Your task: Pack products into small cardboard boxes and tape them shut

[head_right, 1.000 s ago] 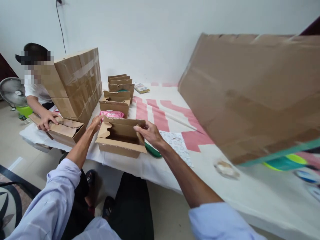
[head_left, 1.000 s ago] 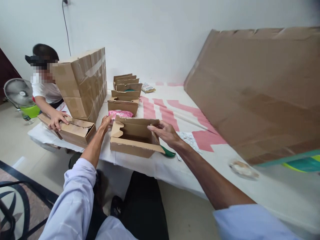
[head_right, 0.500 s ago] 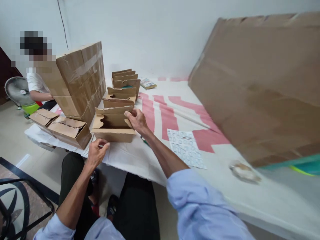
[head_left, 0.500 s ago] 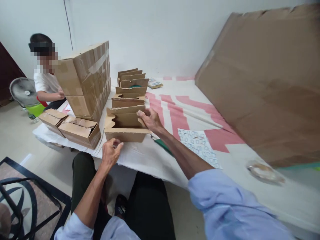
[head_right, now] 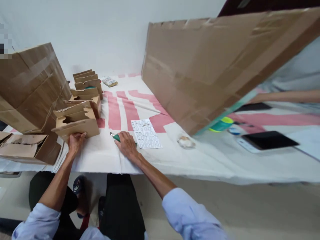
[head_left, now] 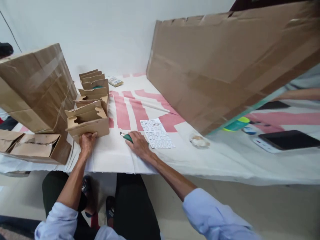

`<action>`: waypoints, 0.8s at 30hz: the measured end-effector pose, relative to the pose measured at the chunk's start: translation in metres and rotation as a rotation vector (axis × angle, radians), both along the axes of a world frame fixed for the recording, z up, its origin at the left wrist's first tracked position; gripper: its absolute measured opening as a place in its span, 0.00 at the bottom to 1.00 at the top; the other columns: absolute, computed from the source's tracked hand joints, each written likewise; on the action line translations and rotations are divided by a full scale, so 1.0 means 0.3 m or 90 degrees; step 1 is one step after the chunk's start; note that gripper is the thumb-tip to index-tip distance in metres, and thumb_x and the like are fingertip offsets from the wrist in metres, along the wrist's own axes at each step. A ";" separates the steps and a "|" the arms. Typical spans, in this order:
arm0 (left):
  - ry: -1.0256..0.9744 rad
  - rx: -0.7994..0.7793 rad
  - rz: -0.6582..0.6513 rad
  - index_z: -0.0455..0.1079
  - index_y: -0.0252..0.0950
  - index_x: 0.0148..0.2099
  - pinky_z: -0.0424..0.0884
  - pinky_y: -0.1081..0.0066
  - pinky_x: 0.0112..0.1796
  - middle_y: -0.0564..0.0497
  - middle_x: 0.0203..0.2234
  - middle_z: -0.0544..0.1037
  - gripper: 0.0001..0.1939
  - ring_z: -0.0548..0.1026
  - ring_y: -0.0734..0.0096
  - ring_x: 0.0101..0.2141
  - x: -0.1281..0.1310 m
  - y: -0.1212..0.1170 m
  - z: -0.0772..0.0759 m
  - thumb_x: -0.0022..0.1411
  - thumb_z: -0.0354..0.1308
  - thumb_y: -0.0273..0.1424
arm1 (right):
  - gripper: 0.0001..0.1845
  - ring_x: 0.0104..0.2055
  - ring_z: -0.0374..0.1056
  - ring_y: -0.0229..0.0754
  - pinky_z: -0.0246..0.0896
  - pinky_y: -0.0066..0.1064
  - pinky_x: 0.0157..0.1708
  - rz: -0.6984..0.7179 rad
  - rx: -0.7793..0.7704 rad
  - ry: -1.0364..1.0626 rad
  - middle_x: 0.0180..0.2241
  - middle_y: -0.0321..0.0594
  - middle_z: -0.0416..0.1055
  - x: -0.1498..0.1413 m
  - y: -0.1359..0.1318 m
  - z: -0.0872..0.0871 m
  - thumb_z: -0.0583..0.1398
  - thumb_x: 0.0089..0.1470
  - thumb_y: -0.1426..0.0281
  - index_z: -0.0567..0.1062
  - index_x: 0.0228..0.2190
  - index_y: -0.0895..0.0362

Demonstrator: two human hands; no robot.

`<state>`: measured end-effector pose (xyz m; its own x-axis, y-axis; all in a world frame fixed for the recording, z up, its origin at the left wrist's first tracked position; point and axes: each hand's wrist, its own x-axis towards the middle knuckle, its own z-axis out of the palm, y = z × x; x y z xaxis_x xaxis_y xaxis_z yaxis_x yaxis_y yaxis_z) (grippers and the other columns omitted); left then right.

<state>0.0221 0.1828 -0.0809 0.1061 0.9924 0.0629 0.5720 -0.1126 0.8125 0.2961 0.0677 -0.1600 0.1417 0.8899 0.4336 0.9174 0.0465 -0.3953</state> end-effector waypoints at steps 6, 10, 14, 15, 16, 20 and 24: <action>0.144 0.088 0.021 0.79 0.39 0.24 0.68 0.65 0.31 0.45 0.21 0.82 0.22 0.81 0.52 0.30 -0.007 0.123 0.036 0.60 0.61 0.49 | 0.16 0.55 0.69 0.58 0.63 0.47 0.53 -0.029 -0.017 -0.032 0.55 0.54 0.77 -0.035 -0.011 -0.014 0.61 0.66 0.69 0.75 0.54 0.56; 0.154 0.098 0.011 0.80 0.38 0.25 0.69 0.65 0.31 0.46 0.22 0.83 0.21 0.82 0.52 0.31 -0.025 0.185 0.045 0.61 0.61 0.48 | 0.15 0.54 0.68 0.58 0.61 0.46 0.52 -0.034 -0.010 -0.035 0.53 0.53 0.77 -0.037 -0.009 -0.009 0.61 0.66 0.70 0.75 0.53 0.55; 0.146 0.092 0.019 0.81 0.38 0.27 0.70 0.66 0.33 0.46 0.23 0.84 0.20 0.82 0.54 0.31 -0.060 0.231 0.043 0.60 0.62 0.48 | 0.14 0.54 0.68 0.58 0.61 0.46 0.52 -0.038 -0.017 -0.038 0.53 0.54 0.76 -0.043 -0.011 -0.007 0.61 0.65 0.71 0.75 0.52 0.57; 0.141 0.089 0.025 0.81 0.38 0.27 0.70 0.66 0.33 0.46 0.23 0.84 0.20 0.82 0.55 0.31 -0.067 0.242 0.041 0.60 0.62 0.48 | 0.14 0.54 0.68 0.58 0.61 0.46 0.52 -0.038 -0.016 -0.040 0.53 0.54 0.77 -0.044 -0.012 -0.007 0.61 0.65 0.71 0.76 0.52 0.57; 0.136 0.088 0.030 0.81 0.38 0.27 0.70 0.67 0.33 0.46 0.24 0.85 0.20 0.82 0.55 0.31 -0.071 0.254 0.039 0.60 0.62 0.48 | 0.14 0.53 0.68 0.57 0.61 0.46 0.51 -0.038 -0.012 -0.041 0.53 0.54 0.77 -0.045 -0.013 -0.007 0.61 0.65 0.71 0.76 0.52 0.57; 0.122 0.095 0.045 0.80 0.38 0.27 0.68 0.67 0.33 0.46 0.24 0.85 0.19 0.81 0.56 0.31 -0.060 0.316 0.027 0.60 0.61 0.47 | 0.13 0.52 0.69 0.57 0.62 0.46 0.50 -0.041 0.001 -0.044 0.52 0.52 0.78 -0.043 -0.013 -0.008 0.59 0.66 0.71 0.76 0.51 0.55; 0.113 0.086 0.032 0.80 0.37 0.26 0.66 0.68 0.30 0.44 0.23 0.84 0.20 0.79 0.58 0.28 -0.023 0.375 0.017 0.60 0.61 0.46 | 0.14 0.53 0.69 0.57 0.63 0.46 0.51 -0.037 -0.002 -0.028 0.52 0.54 0.77 -0.035 -0.009 -0.014 0.58 0.65 0.70 0.76 0.52 0.56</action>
